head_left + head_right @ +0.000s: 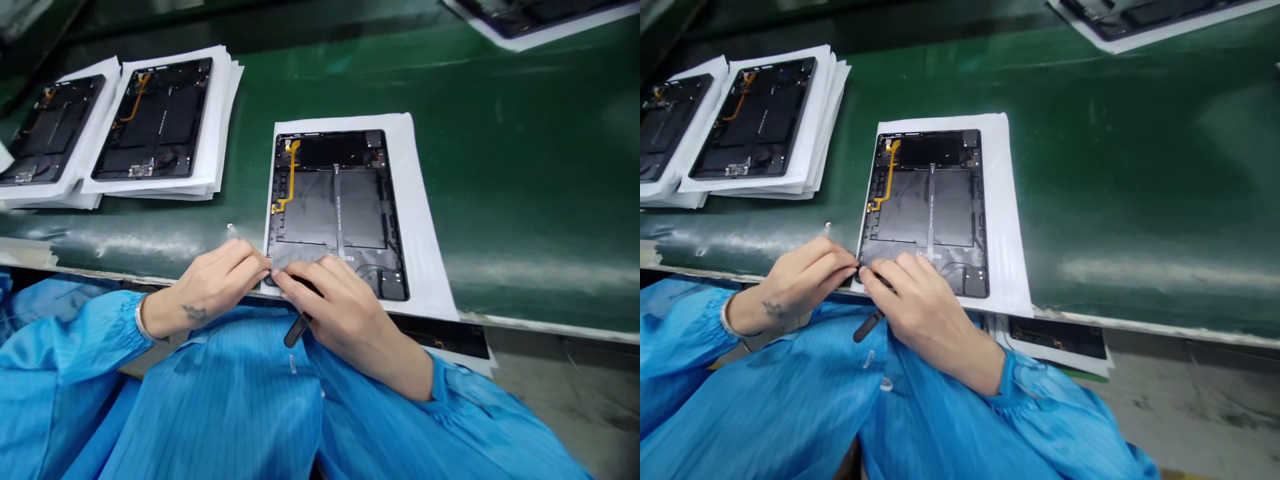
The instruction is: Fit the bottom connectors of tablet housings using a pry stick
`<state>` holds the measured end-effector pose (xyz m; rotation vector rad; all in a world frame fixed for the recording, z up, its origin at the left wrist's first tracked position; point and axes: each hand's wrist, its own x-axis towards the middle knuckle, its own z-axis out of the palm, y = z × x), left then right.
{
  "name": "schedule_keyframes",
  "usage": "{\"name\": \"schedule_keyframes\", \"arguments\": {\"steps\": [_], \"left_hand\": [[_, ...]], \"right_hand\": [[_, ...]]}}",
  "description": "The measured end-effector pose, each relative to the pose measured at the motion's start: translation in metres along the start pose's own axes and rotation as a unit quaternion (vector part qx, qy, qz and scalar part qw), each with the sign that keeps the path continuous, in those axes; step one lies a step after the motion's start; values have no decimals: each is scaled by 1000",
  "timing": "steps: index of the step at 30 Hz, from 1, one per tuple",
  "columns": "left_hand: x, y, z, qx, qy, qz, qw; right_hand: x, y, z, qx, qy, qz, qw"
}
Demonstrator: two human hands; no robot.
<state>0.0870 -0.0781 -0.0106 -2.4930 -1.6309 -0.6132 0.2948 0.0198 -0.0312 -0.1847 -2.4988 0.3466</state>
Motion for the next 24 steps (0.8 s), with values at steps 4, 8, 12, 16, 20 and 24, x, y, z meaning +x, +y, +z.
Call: {"name": "schedule_keyframes", "arguments": {"steps": [4, 8, 12, 16, 20, 24], "left_hand": [[0, 3, -7, 27, -40, 17, 999], [5, 7, -17, 32, -73, 30, 996], [6, 7, -19, 48, -71, 42, 995], [-5, 4, -12, 31, 8, 13, 999], [-16, 4, -8, 0, 27, 15, 1000], [-16, 7, -11, 21, -5, 56, 998]], "right_hand": [[3, 0, -1, -4, -9, -9, 1000], [6, 0, -1, -11, -20, -12, 1000], [7, 0, 0, -18, -27, -13, 999], [7, 0, -1, -23, -28, -10, 999], [7, 0, 1, -44, -32, -28, 998], [8, 1, 2, -41, -33, -35, 998]]}}
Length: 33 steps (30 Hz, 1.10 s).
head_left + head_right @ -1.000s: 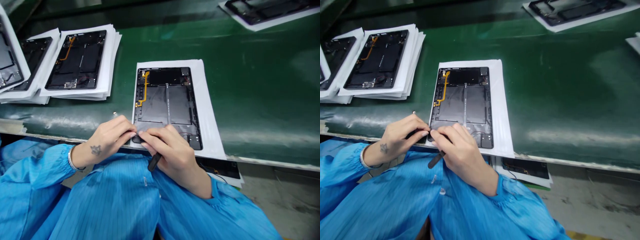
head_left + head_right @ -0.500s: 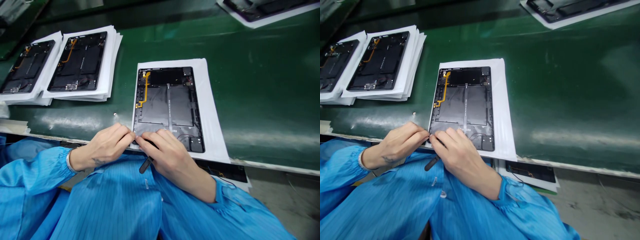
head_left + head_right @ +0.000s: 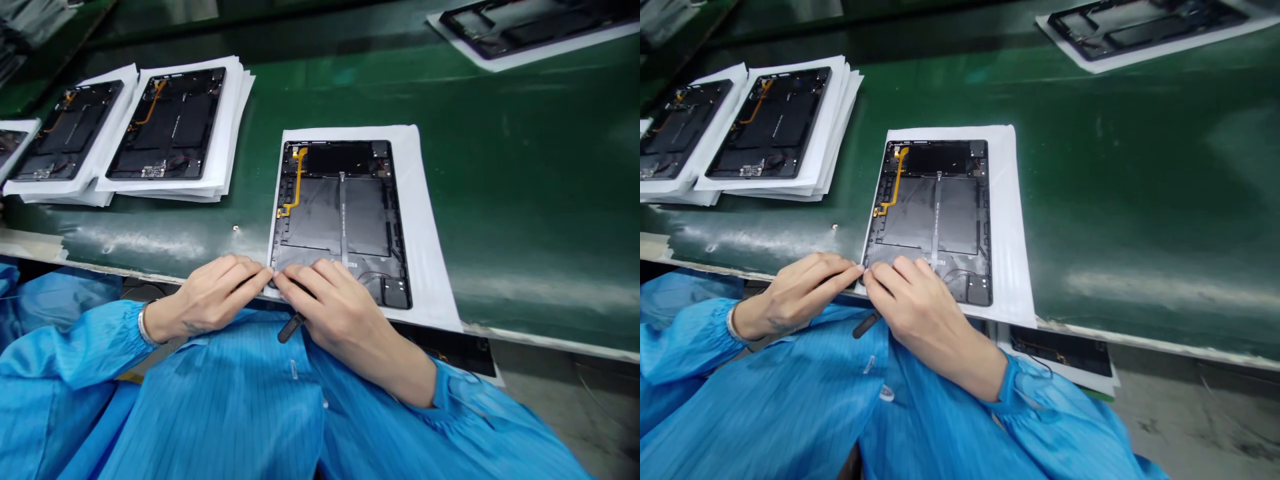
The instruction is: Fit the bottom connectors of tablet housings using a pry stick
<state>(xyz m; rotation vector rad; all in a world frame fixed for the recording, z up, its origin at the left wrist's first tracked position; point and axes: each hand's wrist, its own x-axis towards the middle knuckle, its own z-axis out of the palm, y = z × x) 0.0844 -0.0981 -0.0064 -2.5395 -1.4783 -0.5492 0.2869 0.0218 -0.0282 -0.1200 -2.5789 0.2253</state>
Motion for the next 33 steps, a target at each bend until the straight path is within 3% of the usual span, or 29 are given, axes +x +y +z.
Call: {"name": "schedule_keyframes", "arguments": {"steps": [6, 8, 11, 15, 20, 28, 33], "left_hand": [[14, 4, -11, 157, -47, 95, 982], [16, 0, -9, 122, -60, 81, 987], [14, -11, 1, 20, -52, -7, 998], [6, -21, 18, -100, -53, -91, 989], [0, -23, 28, -168, -41, -100, 980], [-2, -24, 31, -151, -18, -83, 985], [-3, -25, 36, -156, -13, -83, 984]], "right_hand": [[1, 6, -26, 113, -20, 45, 992], [1, 7, -34, 49, -12, 53, 997], [0, 5, -34, -48, 23, 54, 997], [-2, 1, -22, -44, 25, 50, 997], [1, 1, -12, -11, -1, 26, 1000], [0, 2, -4, -13, -2, 33, 999], [10, -1, -14, -69, -65, -12, 995]]}}
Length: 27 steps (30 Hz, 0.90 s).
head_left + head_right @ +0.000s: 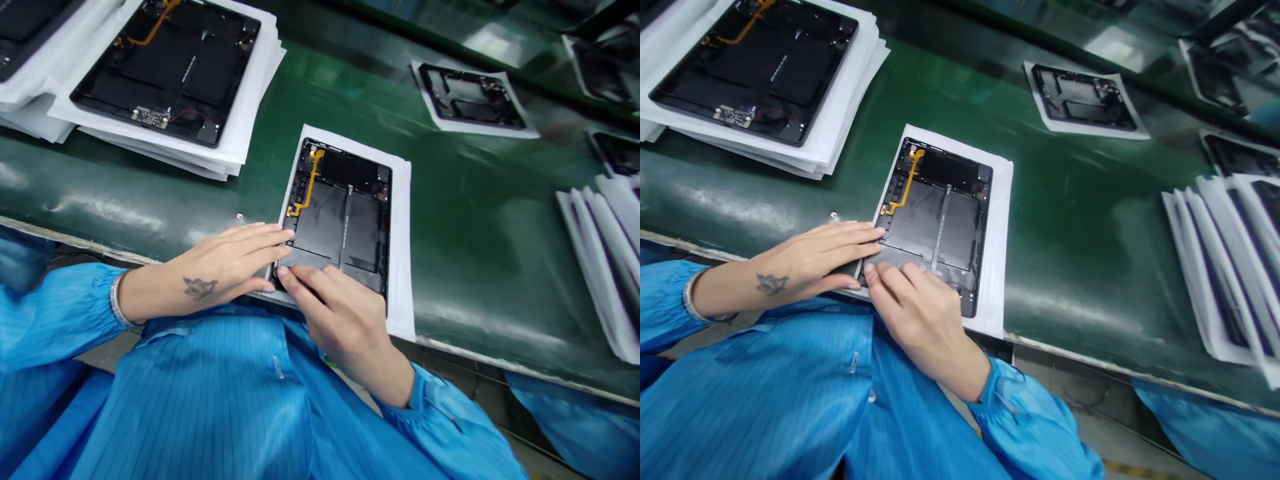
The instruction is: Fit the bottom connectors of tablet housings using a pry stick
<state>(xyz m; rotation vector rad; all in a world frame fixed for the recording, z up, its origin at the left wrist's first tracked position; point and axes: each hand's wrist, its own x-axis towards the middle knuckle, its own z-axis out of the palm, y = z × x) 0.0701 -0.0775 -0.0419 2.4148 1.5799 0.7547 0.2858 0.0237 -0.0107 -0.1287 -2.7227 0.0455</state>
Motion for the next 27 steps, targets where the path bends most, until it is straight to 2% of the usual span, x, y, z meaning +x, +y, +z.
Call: {"name": "schedule_keyframes", "arguments": {"steps": [3, 6, 9, 18, 24, 27], "left_hand": [[0, 0, 0, -1, 2, 0, 1000], [-1, -1, -1, -2, 1, 8, 1000], [-1, -2, -1, 2, -2, 5, 1000], [1, 1, -1, 16, 15, 4, 1000], [2, 2, -2, 29, 5, 11, 1000], [3, 4, -4, 33, 12, 13, 999]], "right_hand": [[10, 1, -10, -55, -40, -53, 996], [17, 4, -16, -80, -53, -107, 990], [21, 7, -21, -97, -57, -132, 985], [21, 5, -20, -120, -56, -152, 980], [22, 3, -20, -131, -70, -150, 977], [20, 8, -17, -115, -51, -149, 981]]}}
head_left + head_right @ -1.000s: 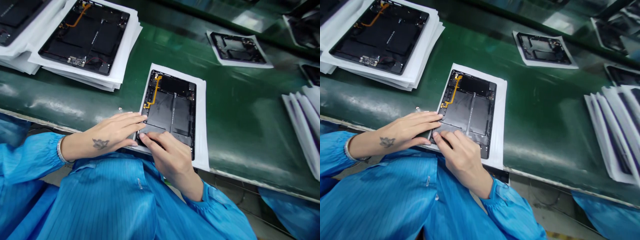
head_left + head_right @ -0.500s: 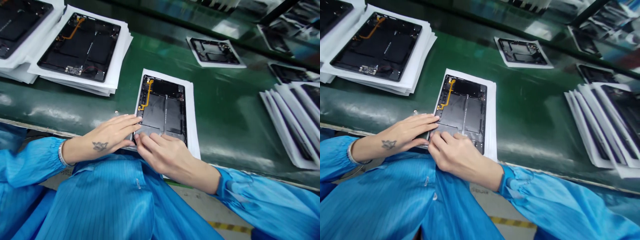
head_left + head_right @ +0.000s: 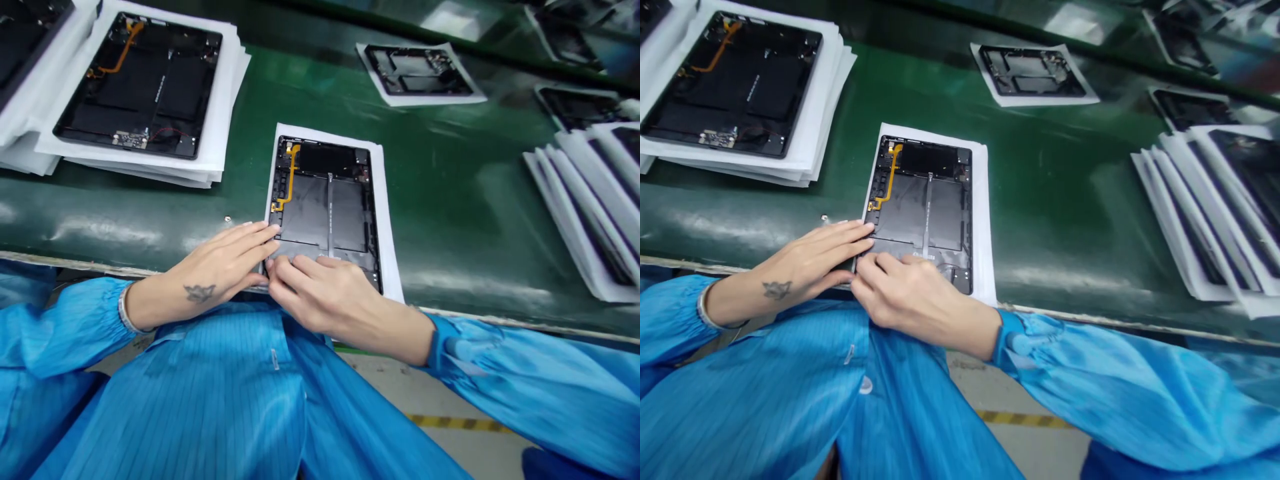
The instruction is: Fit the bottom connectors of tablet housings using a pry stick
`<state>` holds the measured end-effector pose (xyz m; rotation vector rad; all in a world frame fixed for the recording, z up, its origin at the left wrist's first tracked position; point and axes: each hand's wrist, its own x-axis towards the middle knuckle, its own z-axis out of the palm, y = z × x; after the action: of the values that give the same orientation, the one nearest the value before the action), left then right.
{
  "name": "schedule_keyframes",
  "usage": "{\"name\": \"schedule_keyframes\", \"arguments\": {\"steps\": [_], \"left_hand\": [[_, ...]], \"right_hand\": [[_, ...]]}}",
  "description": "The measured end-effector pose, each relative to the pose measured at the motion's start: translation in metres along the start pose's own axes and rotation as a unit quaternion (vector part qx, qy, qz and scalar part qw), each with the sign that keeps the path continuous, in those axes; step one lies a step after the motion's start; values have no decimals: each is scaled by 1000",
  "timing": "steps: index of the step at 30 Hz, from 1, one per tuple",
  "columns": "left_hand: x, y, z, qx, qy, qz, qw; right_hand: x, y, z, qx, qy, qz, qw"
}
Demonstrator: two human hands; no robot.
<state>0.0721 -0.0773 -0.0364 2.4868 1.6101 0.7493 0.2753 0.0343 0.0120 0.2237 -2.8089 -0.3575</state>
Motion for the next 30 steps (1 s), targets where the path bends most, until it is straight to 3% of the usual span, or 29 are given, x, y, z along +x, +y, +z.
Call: {"name": "schedule_keyframes", "arguments": {"steps": [3, 5, 8, 9, 11, 16, 20, 24, 30], "left_hand": [[-1, 1, -4, 15, -12, -3, 1000], [-3, 1, -8, 30, -23, -15, 999], [-6, 2, -13, 50, -9, -30, 998], [-7, 2, -15, 57, 1, -27, 998], [-7, 4, -16, 70, 15, -5, 997], [-4, 9, -13, 90, 26, 81, 992], [-5, 9, -11, 107, 31, 94, 989], [-6, 9, -10, 107, 34, 90, 990], [-6, 9, -10, 115, 41, 96, 988]], "right_hand": [[-7, 4, 4, 24, 42, 40, 998], [-14, 2, 3, 57, 105, 129, 984], [-24, -10, -2, 184, 239, 303, 904], [-27, -16, -4, 226, 266, 338, 874], [-32, -28, -5, 275, 276, 355, 850], [-36, -50, 14, 330, 289, 263, 859], [-36, -54, 33, 246, 274, 231, 900], [-41, -54, 40, 168, 256, 228, 924], [-52, -58, 35, 132, 283, 285, 906]]}}
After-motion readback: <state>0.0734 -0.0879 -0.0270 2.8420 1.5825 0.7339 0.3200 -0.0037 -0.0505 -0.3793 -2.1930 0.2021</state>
